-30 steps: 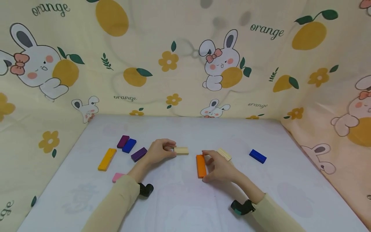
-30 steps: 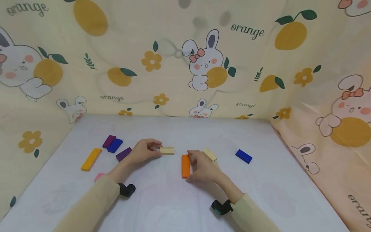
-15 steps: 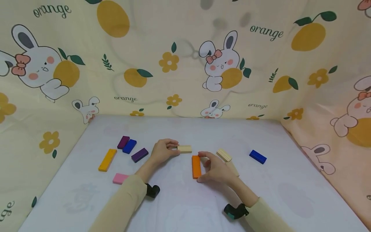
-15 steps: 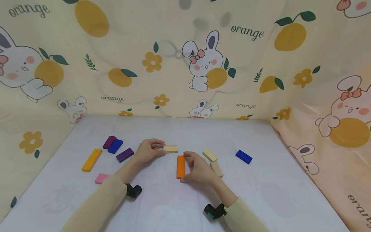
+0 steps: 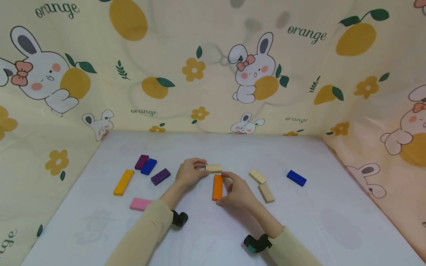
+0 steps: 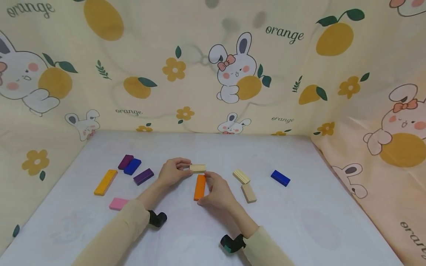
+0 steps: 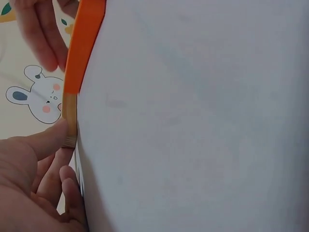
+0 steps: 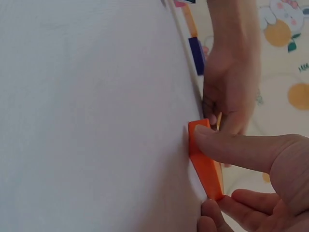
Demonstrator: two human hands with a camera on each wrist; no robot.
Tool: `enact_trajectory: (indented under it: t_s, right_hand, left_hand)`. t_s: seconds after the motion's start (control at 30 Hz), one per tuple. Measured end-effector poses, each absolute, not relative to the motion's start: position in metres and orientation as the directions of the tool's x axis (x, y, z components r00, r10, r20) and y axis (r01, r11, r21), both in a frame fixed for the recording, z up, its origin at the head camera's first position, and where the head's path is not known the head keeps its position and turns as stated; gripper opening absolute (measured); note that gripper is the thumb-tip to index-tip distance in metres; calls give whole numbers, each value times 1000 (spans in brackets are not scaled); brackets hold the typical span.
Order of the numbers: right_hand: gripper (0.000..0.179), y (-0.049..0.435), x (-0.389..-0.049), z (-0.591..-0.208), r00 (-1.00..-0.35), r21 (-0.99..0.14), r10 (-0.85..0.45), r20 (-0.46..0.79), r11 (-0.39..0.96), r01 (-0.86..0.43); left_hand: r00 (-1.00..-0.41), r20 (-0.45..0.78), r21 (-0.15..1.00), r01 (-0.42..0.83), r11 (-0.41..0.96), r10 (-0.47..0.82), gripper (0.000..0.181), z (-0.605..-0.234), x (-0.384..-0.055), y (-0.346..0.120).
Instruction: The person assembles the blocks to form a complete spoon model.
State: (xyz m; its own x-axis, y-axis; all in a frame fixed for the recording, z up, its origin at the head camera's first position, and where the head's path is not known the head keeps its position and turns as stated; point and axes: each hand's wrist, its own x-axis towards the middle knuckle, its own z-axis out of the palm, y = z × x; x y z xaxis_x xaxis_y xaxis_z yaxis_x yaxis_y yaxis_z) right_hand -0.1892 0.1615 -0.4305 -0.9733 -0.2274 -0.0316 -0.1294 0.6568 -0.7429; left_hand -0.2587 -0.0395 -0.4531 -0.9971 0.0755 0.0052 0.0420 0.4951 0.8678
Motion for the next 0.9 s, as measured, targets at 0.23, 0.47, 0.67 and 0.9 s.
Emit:
enact_trajectory:
  t_s: [0.23, 0.47, 0.67, 0.9]
  right_hand:
    - [89, 157, -188, -427, -967, -734, -253, -31, 662, -150]
    - [88, 157, -190, -429, -961, -717, -277, -15, 673, -182]
    - [86, 157, -191, -428, -960, -710, -280, 2, 676, -199]
    - [87, 156, -194, -426, -956, -704, -292, 1, 679, -208]
  left_hand:
    - [-995, 10, 877, 55, 477, 97, 37, -452, -255, -38]
    - [-993, 34, 875, 83, 478, 109, 36, -452, -253, -39]
    - [-992, 45, 884, 93, 458, 114, 36, -454, -253, -38]
    - [-992, 44, 891, 92, 444, 117, 35, -454, -252, -38]
